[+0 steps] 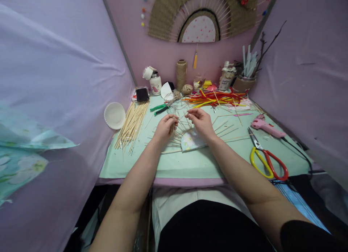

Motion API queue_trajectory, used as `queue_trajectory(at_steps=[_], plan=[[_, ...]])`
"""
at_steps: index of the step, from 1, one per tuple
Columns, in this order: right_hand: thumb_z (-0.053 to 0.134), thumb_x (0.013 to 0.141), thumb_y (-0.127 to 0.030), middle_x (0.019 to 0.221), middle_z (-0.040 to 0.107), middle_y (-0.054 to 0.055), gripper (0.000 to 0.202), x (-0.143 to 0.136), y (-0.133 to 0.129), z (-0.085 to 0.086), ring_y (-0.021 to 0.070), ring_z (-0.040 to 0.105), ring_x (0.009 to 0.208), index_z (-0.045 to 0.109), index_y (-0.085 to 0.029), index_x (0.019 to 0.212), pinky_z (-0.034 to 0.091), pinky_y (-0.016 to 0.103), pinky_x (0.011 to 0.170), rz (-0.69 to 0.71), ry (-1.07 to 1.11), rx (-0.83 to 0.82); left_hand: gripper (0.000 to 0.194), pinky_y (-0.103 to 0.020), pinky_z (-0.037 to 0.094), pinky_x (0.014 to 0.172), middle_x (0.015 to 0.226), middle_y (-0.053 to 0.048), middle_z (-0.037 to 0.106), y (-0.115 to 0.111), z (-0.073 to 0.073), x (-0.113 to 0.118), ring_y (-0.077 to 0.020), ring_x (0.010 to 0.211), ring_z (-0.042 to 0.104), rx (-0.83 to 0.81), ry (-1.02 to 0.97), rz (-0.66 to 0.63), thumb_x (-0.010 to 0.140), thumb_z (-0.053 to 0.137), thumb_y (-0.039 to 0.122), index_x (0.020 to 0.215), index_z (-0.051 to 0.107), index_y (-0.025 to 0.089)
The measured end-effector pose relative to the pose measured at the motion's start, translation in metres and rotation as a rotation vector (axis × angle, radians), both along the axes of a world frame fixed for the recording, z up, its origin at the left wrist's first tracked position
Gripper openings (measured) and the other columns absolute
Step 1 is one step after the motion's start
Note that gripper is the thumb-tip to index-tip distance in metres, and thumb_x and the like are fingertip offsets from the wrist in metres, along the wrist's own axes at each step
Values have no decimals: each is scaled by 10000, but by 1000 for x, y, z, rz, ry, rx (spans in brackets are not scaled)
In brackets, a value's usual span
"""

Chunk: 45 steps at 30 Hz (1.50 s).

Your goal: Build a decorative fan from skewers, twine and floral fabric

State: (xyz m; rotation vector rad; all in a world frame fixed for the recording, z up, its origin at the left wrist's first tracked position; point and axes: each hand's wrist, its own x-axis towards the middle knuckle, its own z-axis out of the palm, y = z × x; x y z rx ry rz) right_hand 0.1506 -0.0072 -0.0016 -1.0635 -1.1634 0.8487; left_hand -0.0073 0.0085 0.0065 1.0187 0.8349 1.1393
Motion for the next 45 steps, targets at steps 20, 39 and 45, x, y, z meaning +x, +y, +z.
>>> queue_trajectory(at_steps=[20, 39, 45], plan=[[611, 831, -324, 725, 577, 4, 165, -4, -10, 4, 164, 512, 709, 602, -226, 699, 419, 321, 725, 4, -337, 236, 274, -217, 424, 723, 810, 17, 645, 2, -2, -6, -80, 733, 571, -5, -126, -22, 658, 830, 287, 886, 712, 192], [663, 783, -271, 914, 609, 49, 96, -4, -11, 3, 221, 563, 935, 603, -245, 853, 449, 385, 865, 19, -549, 431, 150, -220, 449, 773, 877, 16, 648, 2, 2, -7, -81, 783, 595, 2, -141, 156, 779, 717, 217, 913, 652, 219], [622, 838, -254, 817, 620, 37, 58, -4, -7, -3, 221, 569, 868, 608, -242, 783, 431, 391, 853, -45, -618, 410, 173, -226, 451, 759, 881, 15, 649, 4, 0, -7, -89, 789, 597, 6, -134, 157, 762, 730, 236, 916, 651, 226]])
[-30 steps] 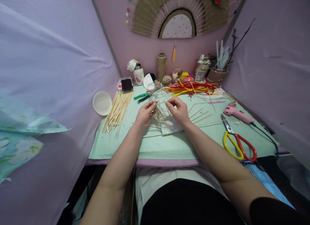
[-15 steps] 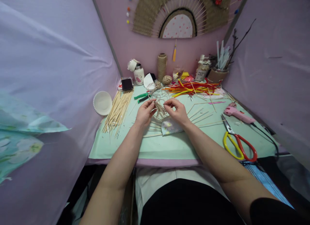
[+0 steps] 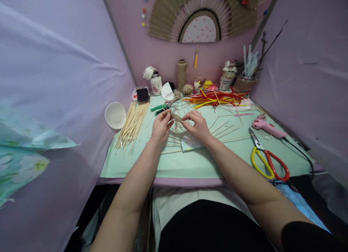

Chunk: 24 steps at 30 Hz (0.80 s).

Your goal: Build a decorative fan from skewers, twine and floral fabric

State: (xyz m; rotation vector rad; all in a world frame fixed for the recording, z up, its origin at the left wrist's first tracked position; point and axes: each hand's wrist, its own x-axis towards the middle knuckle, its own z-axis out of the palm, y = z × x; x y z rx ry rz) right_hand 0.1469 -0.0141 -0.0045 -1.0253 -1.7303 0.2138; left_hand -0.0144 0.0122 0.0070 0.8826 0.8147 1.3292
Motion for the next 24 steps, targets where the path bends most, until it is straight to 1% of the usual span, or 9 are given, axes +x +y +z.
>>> queue_trajectory(at_steps=[3, 5, 8, 11, 14, 17, 22, 24], plan=[[587, 866, -242, 761, 601, 28, 118, 1, 1, -1, 208, 552, 804, 587, -238, 748, 432, 372, 802, -20, 12, -8, 184, -224, 454, 752, 877, 10, 651, 0, -1, 0, -97, 800, 603, 13, 6, -1, 748, 739, 241, 910, 654, 224], [590, 863, -244, 770, 600, 29, 114, 1, 1, 0, 206, 545, 797, 575, -238, 750, 435, 368, 789, -26, 23, -8, 194, -220, 455, 743, 878, 8, 650, -1, -1, 1, -99, 803, 603, 37, 21, 6, 741, 741, 243, 915, 658, 224], [640, 829, -258, 855, 606, 41, 73, 0, 0, 0, 220, 552, 872, 575, -241, 799, 439, 380, 828, -33, -1, 32, 185, -216, 452, 731, 883, 7, 646, -2, -1, 2, -101, 804, 600, 67, 63, 33, 742, 732, 239, 913, 663, 224], [666, 806, -236, 946, 588, 58, 90, 0, 0, -3, 240, 535, 966, 593, -239, 859, 427, 401, 882, -53, -75, 77, 166, -223, 451, 731, 865, 7, 640, -3, 0, 3, -106, 796, 598, 72, 102, 49, 739, 729, 237, 888, 658, 216], [631, 826, -191, 949, 573, 64, 55, 0, 1, -5, 245, 514, 970, 618, -233, 858, 420, 402, 882, -94, -134, 74, 173, -227, 455, 727, 853, 2, 638, -2, -1, 4, -109, 783, 595, 83, 115, 46, 734, 734, 252, 883, 656, 210], [597, 865, -196, 899, 587, 60, 65, 1, 1, -6, 243, 522, 943, 645, -232, 840, 420, 396, 868, -93, -134, 65, 194, -225, 459, 715, 850, -3, 637, 0, -4, 3, -113, 785, 595, 105, 131, 45, 732, 733, 287, 890, 656, 205], [579, 903, -253, 876, 611, 60, 104, 1, 1, -3, 233, 546, 913, 666, -226, 854, 429, 385, 846, -116, -73, 96, 283, -235, 467, 703, 868, -21, 649, 5, -10, 2, -126, 791, 585, 180, 276, 116, 732, 712, 322, 973, 664, 182], [569, 910, -260, 882, 622, 60, 111, 2, 0, -2, 228, 549, 909, 655, -221, 851, 429, 381, 847, -133, -49, 119, 312, -244, 463, 703, 880, -35, 658, 5, -12, 3, -125, 767, 569, 228, 352, 104, 727, 707, 333, 985, 673, 161]])
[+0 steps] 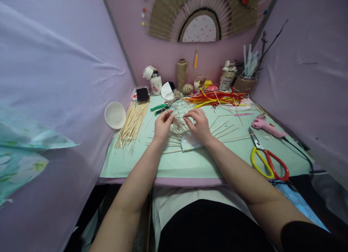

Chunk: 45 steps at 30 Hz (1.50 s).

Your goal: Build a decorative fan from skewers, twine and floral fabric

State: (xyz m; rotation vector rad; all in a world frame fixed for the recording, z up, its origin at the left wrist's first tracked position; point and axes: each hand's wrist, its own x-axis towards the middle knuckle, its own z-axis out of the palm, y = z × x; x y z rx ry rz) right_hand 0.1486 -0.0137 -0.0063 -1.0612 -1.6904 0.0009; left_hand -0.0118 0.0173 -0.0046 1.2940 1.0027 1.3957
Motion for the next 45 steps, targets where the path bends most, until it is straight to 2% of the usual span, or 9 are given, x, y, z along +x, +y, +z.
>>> queue_trajectory(at_steps=[4, 8, 13, 16, 19, 23, 30, 37, 45], plan=[[540, 917, -263, 855, 636, 51, 120, 2, 1, 1, 224, 549, 882, 610, -220, 830, 419, 380, 837, -49, 48, 7, 273, -240, 428, 666, 851, -34, 650, -3, -2, 2, -104, 686, 515, -5, 158, -165, 750, 666, 359, 908, 683, 136], [535, 894, -273, 813, 626, 43, 118, 4, 3, 1, 207, 547, 817, 579, -212, 804, 419, 353, 782, -64, 153, -91, 219, -231, 389, 646, 731, 12, 571, -5, -3, 3, -104, 670, 489, -43, 241, -296, 783, 622, 352, 857, 648, 148], [518, 889, -343, 748, 625, 8, 153, 3, 6, -2, 159, 549, 707, 552, -212, 816, 421, 298, 709, 104, 325, -355, 119, -233, 368, 654, 693, 28, 527, -7, 2, 3, -111, 672, 470, -29, 347, -180, 819, 542, 253, 755, 588, 164], [490, 896, -522, 688, 620, 2, 329, 1, 8, -4, 148, 534, 641, 542, -215, 791, 413, 283, 650, 198, 390, -538, 158, -236, 373, 653, 704, 19, 570, -10, 6, 4, -120, 676, 489, 15, 394, -137, 859, 500, 251, 744, 572, 171], [400, 860, -724, 600, 595, 14, 561, 2, 9, -3, 148, 518, 580, 557, -207, 710, 389, 282, 591, 219, 429, -653, 160, -234, 385, 665, 748, 3, 637, -14, 7, 5, -122, 688, 517, 103, 398, -147, 886, 475, 237, 749, 536, 182], [289, 819, -828, 458, 491, 8, 726, 3, 6, 1, 125, 448, 481, 510, -205, 519, 339, 279, 530, 214, 384, -735, 150, -233, 393, 632, 701, 10, 604, -14, 3, 5, -119, 632, 503, 149, 395, -146, 899, 483, 247, 759, 505, 196], [496, 789, -747, 459, 457, -29, 603, 1, 3, 6, 102, 380, 456, 487, -210, 515, 314, 268, 510, 242, 456, -711, 176, -234, 490, 634, 691, 34, 480, -10, -4, 7, -89, 585, 485, 109, 245, -200, 897, 490, 285, 745, 463, 199], [536, 826, -624, 503, 503, -22, 496, 1, 3, 6, 115, 439, 514, 529, -204, 563, 352, 271, 572, 272, 488, -649, 167, -206, 424, 519, 677, 46, 496, -10, -2, 6, -80, 528, 504, 24, 324, -199, 854, 577, 353, 825, 532, 195], [554, 829, -485, 602, 585, -3, 363, 0, 1, 7, 120, 431, 573, 588, -194, 616, 367, 273, 604, 236, 437, -603, 172, -196, 448, 529, 633, 55, 454, -10, 2, 6, -75, 530, 460, -43, 229, -185, 831, 586, 353, 819, 545, 186]])
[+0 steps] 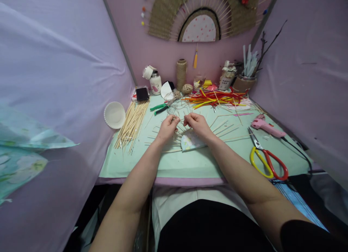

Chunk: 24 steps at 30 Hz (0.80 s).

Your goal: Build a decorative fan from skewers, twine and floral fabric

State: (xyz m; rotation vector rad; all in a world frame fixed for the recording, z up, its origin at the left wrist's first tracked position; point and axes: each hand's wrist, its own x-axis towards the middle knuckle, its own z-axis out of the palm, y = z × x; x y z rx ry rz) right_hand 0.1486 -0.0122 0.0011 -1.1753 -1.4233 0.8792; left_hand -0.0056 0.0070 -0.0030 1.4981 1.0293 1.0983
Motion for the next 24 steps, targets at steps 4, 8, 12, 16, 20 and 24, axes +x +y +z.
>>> queue_trajectory(at_steps=[4, 8, 12, 16, 20, 24], plan=[[570, 799, -386, 622, 594, -7, 253, -1, -1, 2, 126, 452, 603, 625, -192, 646, 369, 276, 620, -32, -13, 12, 176, -199, 432, 520, 635, 57, 471, 0, -1, 0, -71, 510, 470, -10, 3, 6, 838, 576, 364, 820, 541, 192], [588, 771, -371, 651, 620, 0, 217, -1, -1, 2, 131, 479, 626, 643, -188, 668, 367, 276, 622, -46, -4, 16, 183, -200, 405, 497, 613, 57, 481, -1, 1, 0, -77, 496, 482, -12, 27, 17, 837, 581, 369, 816, 540, 192], [617, 756, -366, 680, 641, 6, 201, -1, -1, 0, 129, 491, 627, 654, -183, 682, 370, 281, 624, -39, 32, 14, 184, -200, 412, 504, 613, 54, 475, -2, 2, 0, -80, 510, 481, -9, 24, 24, 836, 582, 370, 816, 548, 189], [636, 748, -359, 676, 642, 4, 194, -2, 0, 1, 124, 494, 620, 664, -178, 686, 372, 282, 619, -38, 71, 12, 186, -194, 412, 504, 625, 52, 477, -1, 1, 0, -76, 517, 487, -3, 31, 27, 837, 577, 369, 822, 556, 185], [651, 735, -371, 690, 659, 12, 198, -2, -1, 1, 131, 515, 633, 664, -177, 700, 375, 282, 611, -33, 75, 15, 204, -186, 401, 488, 673, 43, 514, 0, 1, 0, -67, 516, 491, -23, 26, 18, 829, 581, 385, 841, 569, 182], [655, 730, -387, 710, 677, 22, 206, -2, 0, 0, 139, 542, 650, 652, -182, 709, 395, 281, 627, -19, 87, 9, 229, -183, 408, 494, 672, 40, 523, -2, 2, 0, -68, 530, 478, -31, 8, 2, 807, 604, 407, 842, 591, 181]])
